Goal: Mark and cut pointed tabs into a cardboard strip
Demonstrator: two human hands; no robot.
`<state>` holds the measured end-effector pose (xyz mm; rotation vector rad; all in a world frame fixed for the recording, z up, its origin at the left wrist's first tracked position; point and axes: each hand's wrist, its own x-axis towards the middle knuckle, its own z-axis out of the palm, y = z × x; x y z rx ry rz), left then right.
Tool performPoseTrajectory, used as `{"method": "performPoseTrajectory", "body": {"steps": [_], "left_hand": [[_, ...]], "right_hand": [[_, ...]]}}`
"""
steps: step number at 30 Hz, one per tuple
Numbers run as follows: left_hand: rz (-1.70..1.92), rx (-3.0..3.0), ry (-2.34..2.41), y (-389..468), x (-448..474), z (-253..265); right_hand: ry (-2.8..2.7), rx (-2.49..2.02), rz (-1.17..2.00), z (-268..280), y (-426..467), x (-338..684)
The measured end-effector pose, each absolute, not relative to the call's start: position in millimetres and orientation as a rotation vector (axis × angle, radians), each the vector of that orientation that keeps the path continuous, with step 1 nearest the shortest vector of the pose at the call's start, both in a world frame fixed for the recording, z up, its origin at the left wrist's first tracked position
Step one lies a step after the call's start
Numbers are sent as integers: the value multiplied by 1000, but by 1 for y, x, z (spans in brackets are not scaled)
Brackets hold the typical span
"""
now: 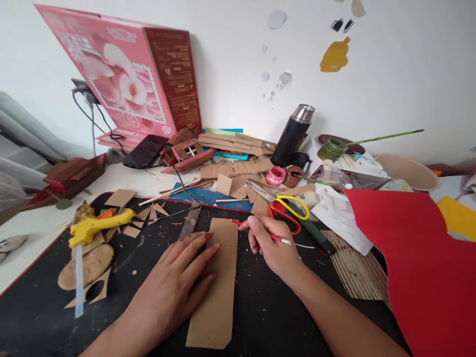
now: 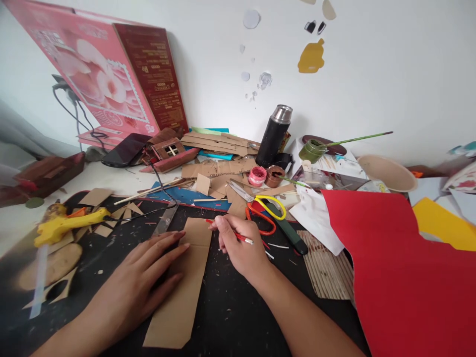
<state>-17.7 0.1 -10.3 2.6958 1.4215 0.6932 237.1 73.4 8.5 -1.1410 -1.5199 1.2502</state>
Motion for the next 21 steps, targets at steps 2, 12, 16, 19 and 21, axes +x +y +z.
{"method": "performPoseTrajectory", "body": {"steps": [2, 12, 16, 19, 21], "left_hand": [[680, 2700, 1407, 1, -18, -11], [696, 2736, 1365, 3, -15, -5], [688, 2741, 1350, 4, -16, -4], [699, 2769, 1349, 4, -17, -4], [701, 2782, 1347, 5, -17, -3]], "right_hand": [[-1497, -1144, 1288, 9, 73, 235], [-1458, -1150, 1330, 9, 74, 231], [-1474, -1191, 1313, 10, 74, 231], [-1485, -1203, 1307, 11, 74, 230], [-1487, -1209, 1309, 11, 74, 230]]}}
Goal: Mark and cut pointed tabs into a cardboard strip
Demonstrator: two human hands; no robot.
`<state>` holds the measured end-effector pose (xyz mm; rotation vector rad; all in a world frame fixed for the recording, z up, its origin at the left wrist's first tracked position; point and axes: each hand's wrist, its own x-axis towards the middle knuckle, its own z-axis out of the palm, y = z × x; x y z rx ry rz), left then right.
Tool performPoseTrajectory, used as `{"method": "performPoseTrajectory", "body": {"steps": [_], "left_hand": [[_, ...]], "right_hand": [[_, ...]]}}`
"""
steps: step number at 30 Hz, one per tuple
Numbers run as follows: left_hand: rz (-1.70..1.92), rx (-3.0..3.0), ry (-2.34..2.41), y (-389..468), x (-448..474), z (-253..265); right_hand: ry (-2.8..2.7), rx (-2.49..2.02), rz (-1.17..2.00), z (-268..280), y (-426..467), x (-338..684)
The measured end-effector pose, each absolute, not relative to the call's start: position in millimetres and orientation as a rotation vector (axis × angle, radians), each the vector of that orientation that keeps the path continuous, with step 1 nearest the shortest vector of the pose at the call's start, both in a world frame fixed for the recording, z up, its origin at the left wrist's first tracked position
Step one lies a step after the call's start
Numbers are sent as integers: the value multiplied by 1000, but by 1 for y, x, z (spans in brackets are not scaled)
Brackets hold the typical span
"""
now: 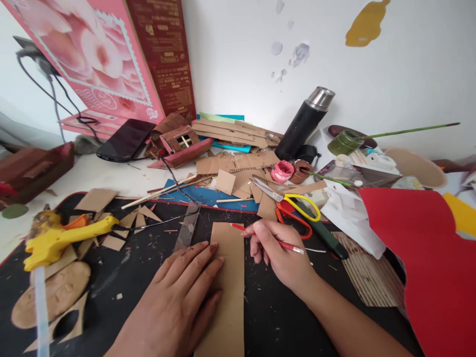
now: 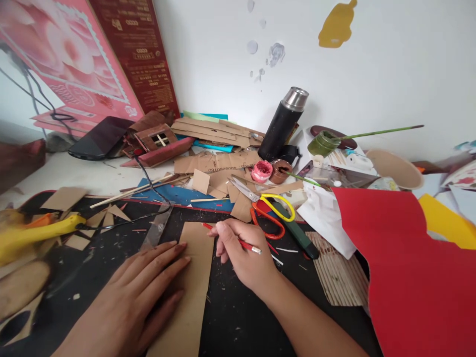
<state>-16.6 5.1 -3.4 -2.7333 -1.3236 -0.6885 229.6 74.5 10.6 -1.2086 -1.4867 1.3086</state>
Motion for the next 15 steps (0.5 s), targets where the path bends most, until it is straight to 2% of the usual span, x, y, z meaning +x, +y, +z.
{"method": "performPoseTrajectory", "body": {"steps": [15], "left_hand": [[-677, -2739, -1326, 5, -17, -3]], "right_hand": [[-1482, -1210, 1332, 12, 75, 229]]}}
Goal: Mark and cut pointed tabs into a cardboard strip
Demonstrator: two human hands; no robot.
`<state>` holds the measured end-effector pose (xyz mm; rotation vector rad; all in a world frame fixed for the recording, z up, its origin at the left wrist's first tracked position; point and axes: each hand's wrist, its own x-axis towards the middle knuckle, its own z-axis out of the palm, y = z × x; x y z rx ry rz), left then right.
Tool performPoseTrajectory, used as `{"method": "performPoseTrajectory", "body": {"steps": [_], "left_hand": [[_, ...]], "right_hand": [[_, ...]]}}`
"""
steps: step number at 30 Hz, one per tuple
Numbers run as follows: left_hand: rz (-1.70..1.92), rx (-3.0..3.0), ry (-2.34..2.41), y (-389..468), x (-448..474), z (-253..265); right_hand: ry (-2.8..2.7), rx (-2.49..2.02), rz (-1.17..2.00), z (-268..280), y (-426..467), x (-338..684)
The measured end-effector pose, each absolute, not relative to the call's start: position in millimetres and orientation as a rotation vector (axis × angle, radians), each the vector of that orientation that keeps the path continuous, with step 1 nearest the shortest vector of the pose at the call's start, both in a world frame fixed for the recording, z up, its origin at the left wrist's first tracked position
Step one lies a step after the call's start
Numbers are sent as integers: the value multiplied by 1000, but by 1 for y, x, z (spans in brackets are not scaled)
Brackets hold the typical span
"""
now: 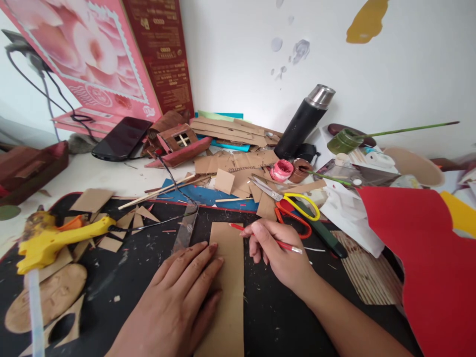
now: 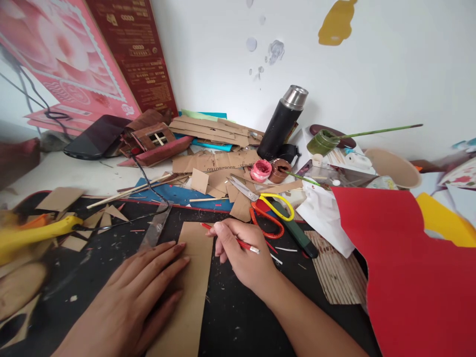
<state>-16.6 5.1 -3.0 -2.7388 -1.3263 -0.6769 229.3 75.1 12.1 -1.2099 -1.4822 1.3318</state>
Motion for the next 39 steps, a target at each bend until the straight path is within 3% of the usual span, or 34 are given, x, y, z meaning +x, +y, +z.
{"method": "performPoseTrajectory", "body": {"steps": [39], "left_hand": [[-725, -2699, -1296, 6, -13, -2]], "right_hand": [[-1495, -1173, 1341, 7, 74, 231]]}}
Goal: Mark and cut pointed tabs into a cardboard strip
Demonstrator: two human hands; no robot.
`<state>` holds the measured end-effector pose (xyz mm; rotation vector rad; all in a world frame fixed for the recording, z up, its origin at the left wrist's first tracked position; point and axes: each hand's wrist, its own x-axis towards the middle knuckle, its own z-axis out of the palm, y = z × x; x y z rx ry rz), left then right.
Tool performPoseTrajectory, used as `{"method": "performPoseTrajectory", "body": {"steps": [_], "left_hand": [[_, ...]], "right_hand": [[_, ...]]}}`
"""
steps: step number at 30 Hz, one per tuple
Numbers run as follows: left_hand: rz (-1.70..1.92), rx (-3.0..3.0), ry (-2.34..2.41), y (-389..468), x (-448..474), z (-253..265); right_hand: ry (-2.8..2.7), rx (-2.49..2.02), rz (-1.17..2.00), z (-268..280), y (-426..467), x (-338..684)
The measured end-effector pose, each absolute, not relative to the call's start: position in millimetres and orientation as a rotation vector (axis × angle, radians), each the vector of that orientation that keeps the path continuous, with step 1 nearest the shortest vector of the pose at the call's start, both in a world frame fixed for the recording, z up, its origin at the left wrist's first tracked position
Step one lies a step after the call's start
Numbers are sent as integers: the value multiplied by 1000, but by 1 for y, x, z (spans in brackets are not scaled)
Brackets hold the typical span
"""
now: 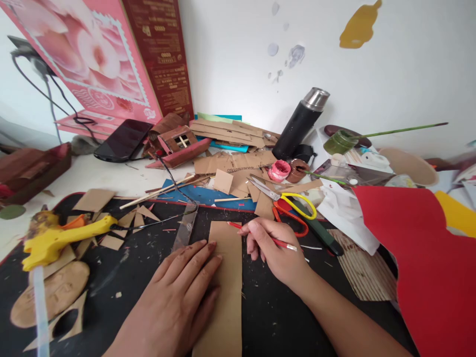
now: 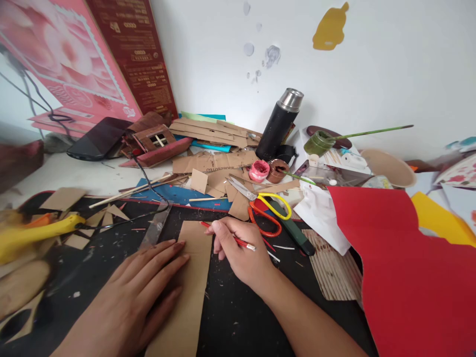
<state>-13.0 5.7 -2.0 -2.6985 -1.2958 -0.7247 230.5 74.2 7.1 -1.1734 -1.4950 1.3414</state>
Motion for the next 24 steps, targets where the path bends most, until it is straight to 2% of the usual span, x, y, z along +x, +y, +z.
{"method": "performPoseTrajectory", "body": {"steps": [24], "left_hand": [[-726, -2714, -1322, 5, -14, -3]], "right_hand": [[-1450, -1168, 1345, 8, 74, 231]]}}
